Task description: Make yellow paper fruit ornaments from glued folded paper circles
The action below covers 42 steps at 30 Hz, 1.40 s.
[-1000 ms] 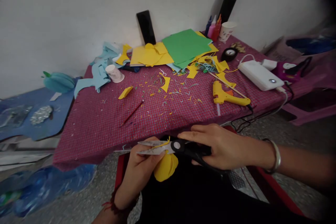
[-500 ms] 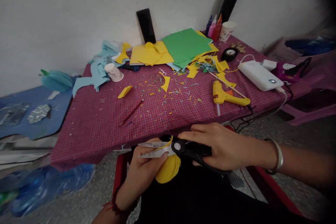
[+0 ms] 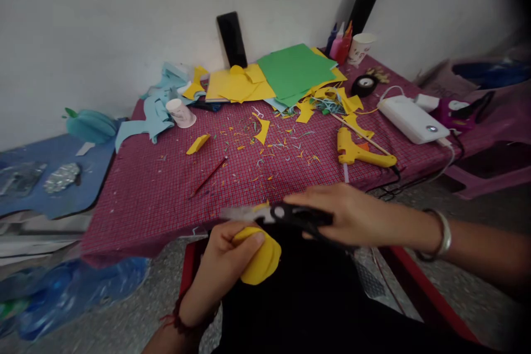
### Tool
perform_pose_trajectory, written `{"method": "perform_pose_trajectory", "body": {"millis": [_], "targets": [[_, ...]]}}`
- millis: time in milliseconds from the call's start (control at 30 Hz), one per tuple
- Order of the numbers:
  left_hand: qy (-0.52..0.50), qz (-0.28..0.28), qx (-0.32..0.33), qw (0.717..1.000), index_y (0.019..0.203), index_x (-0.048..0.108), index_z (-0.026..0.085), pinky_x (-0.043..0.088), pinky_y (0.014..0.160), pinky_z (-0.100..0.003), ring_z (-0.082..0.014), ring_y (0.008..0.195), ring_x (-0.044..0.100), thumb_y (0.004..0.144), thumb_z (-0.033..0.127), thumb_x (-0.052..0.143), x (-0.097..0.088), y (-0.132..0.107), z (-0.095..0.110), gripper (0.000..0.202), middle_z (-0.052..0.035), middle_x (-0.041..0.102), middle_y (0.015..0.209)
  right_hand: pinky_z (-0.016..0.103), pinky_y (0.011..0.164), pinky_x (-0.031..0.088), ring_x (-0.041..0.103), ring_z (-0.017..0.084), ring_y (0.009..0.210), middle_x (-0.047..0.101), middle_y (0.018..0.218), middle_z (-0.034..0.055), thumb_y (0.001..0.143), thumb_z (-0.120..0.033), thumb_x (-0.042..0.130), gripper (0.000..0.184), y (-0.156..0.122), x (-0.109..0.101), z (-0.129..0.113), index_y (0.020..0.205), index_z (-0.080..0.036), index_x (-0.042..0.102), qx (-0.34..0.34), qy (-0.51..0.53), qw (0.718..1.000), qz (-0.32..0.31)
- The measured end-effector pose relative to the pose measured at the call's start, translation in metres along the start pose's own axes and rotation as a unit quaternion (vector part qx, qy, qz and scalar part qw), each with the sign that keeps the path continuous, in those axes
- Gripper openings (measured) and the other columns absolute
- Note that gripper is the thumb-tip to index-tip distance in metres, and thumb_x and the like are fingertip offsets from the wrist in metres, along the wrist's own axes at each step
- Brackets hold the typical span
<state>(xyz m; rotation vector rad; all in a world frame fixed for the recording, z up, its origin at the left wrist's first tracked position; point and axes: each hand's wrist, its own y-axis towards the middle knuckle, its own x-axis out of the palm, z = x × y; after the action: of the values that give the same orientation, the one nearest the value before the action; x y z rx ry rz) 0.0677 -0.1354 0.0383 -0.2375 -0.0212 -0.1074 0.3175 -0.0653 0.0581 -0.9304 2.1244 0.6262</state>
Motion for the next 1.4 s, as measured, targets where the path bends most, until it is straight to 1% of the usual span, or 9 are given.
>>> {"method": "perform_pose_trajectory", "body": {"millis": [267,400,467,567,700,800,1033,1200,1400], "targets": [[-0.098,0.054,0.033,0.993,0.081,0.072,0.017,0.046,0.063,-0.022,-0.0120,0.068,0.057,0.079,0.035,0.072,-0.018,0.012,0.000,0.019,-0.0022,0.065,0.077,0.038,0.090,0.047,0.061,0.026,0.103,0.062,0.121,0.0137,0.086,-0.018,0.056,0.050,0.083,-0.031,0.092,0.136,-0.017,0.049,0.105,-0.185,0.968,0.131],[-0.118,0.099,0.106,0.982,0.080,0.073,0.018,0.050,0.070,-0.027,-0.0159,0.078,0.061,0.077,0.034,0.074,-0.028,0.017,0.003,0.016,-0.0040,0.065,0.086,0.043,0.092,0.044,0.057,0.028,0.103,0.061,0.110,0.0158,0.085,-0.015,0.056,0.030,0.092,-0.022,0.083,0.114,-0.012,0.062,0.082,-0.203,0.959,0.179],[-0.092,0.098,0.176,0.975,0.081,0.074,0.020,0.051,0.077,-0.030,-0.0185,0.087,0.062,0.079,0.030,0.072,-0.034,0.021,0.007,0.010,-0.0048,0.064,0.092,0.040,0.086,0.045,0.058,0.024,0.094,0.063,0.098,0.0112,0.086,-0.016,0.054,0.015,0.085,-0.010,0.056,0.096,-0.015,0.065,0.063,-0.121,0.967,0.217],[-0.017,0.074,0.295,0.952,0.085,0.074,0.024,0.050,0.082,-0.030,-0.0179,0.093,0.060,0.083,0.020,0.067,-0.041,0.027,0.013,0.009,-0.0046,0.064,0.097,0.029,0.065,0.047,0.058,0.015,0.069,0.061,0.075,0.0018,0.090,-0.026,0.052,0.014,0.071,0.017,0.009,0.082,-0.017,0.060,0.078,0.170,0.972,0.143],[0.095,0.038,0.401,0.910,0.091,0.075,0.028,0.049,0.089,-0.035,-0.0197,0.100,0.059,0.085,0.014,0.063,-0.043,0.037,0.020,0.019,-0.0053,0.065,0.102,0.025,0.060,0.049,0.058,0.010,0.060,0.062,0.074,-0.0007,0.089,-0.044,0.056,0.027,0.063,0.047,-0.026,0.092,-0.017,0.057,0.125,0.490,0.860,0.074],[0.131,0.018,0.427,0.894,0.093,0.075,0.028,0.049,0.092,-0.039,-0.0212,0.103,0.059,0.085,0.012,0.062,-0.041,0.043,0.018,0.022,-0.0060,0.065,0.104,0.022,0.057,0.047,0.056,0.007,0.056,0.062,0.073,-0.0027,0.081,-0.044,0.067,0.031,0.066,0.056,-0.029,0.091,-0.017,0.056,0.123,0.565,0.813,0.068],[0.073,-0.029,0.385,0.920,0.121,0.064,0.029,0.048,0.097,-0.045,-0.0278,0.116,0.054,0.073,0.031,0.077,-0.030,0.041,0.011,0.050,-0.0105,0.057,0.123,0.020,0.054,0.039,0.048,0.007,0.058,0.054,0.069,-0.0064,0.076,-0.023,0.067,0.016,0.070,0.060,-0.034,0.086,-0.019,0.054,0.060,0.491,0.858,0.138],[-0.002,-0.052,0.365,0.930,0.126,0.061,0.025,0.038,0.107,-0.046,-0.0301,0.126,0.047,0.084,0.055,0.059,-0.024,0.039,0.004,0.052,-0.0126,0.053,0.129,0.022,0.057,0.037,0.048,0.010,0.063,0.051,0.073,-0.0056,0.071,-0.009,0.059,0.027,0.062,0.054,-0.044,0.095,-0.021,0.053,0.048,0.369,0.914,0.163],[-0.118,-0.058,0.281,0.951,0.120,0.064,0.021,0.045,0.100,-0.045,-0.0297,0.115,0.057,0.082,0.070,0.049,-0.017,0.039,0.002,0.064,-0.0136,0.060,0.124,0.023,0.057,0.035,0.045,0.011,0.062,0.052,0.068,-0.0031,0.083,-0.025,0.058,0.011,0.062,0.050,-0.035,0.074,-0.018,0.055,0.043,0.338,0.914,0.219]]}}
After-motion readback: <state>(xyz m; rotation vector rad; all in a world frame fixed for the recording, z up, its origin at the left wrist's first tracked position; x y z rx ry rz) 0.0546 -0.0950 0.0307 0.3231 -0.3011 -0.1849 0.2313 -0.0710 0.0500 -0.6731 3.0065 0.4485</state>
